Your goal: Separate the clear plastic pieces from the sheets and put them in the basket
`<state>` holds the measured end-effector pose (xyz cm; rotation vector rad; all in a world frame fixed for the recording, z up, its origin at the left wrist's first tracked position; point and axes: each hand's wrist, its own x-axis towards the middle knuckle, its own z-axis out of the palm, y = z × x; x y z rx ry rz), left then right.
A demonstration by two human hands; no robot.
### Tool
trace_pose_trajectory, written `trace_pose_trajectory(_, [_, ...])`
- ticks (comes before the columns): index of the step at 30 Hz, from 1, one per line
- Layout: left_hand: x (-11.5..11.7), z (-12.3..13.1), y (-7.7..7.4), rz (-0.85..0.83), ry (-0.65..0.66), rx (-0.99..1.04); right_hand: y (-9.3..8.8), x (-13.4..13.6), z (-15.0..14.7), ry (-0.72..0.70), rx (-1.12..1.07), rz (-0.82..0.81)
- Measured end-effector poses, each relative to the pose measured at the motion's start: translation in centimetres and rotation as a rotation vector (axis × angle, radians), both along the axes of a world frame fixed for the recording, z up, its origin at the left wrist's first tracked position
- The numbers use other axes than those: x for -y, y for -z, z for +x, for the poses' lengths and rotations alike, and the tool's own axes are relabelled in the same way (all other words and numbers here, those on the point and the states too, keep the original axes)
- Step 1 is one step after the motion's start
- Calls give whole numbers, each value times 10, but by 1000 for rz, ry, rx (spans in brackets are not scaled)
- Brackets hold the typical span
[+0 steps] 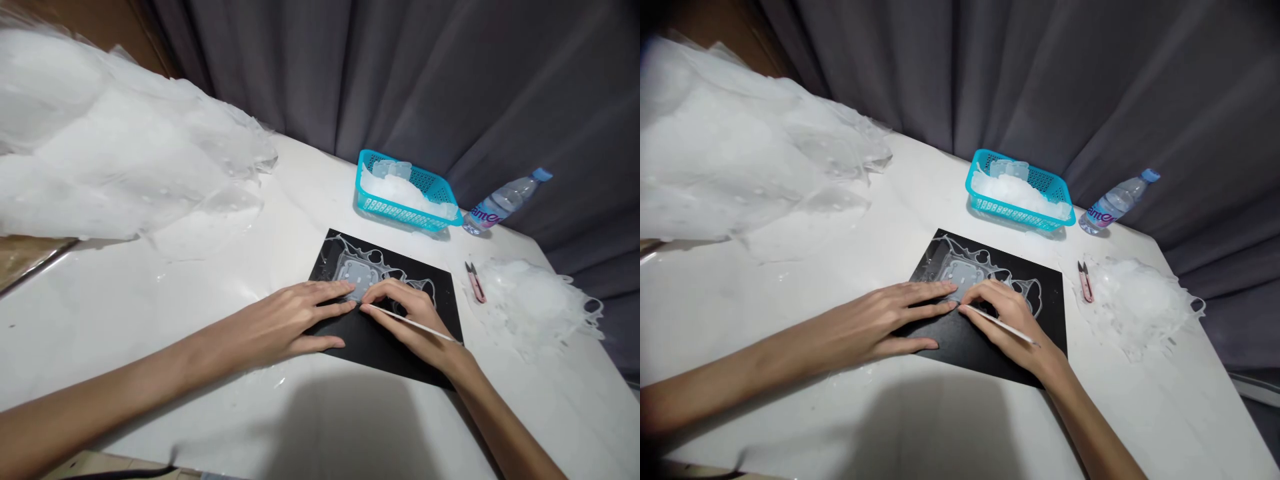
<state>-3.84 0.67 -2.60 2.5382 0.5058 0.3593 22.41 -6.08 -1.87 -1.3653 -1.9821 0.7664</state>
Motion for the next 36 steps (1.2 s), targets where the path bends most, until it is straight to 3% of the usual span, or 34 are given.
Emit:
trace_pose_trajectory(7, [3, 1, 0, 9, -10, -41, 1, 0, -3, -31, 48, 58])
trace_pose_trajectory(14, [4, 3, 0, -9, -9, -4, -1, 1, -11, -119, 287, 295])
trace_pose_trajectory(20, [5, 3, 0, -31, -27, -26, -4, 5, -5, -102, 305, 303])
trace_pose_trajectory(25, [6, 3, 2, -31, -37, -13, 1, 3, -8, -101, 275, 370])
trace_pose_trajectory(32, [5, 3, 0, 22, -41, -46, 20, 3, -9, -35, 519, 451])
trace_pose_trajectory(34, [5, 4, -3, 0, -114, 45, 24, 3, -10, -25, 558, 467])
trace_pose_trajectory(36, [4, 7, -7, -71, -278, 134, 25, 4, -13, -13, 551, 500])
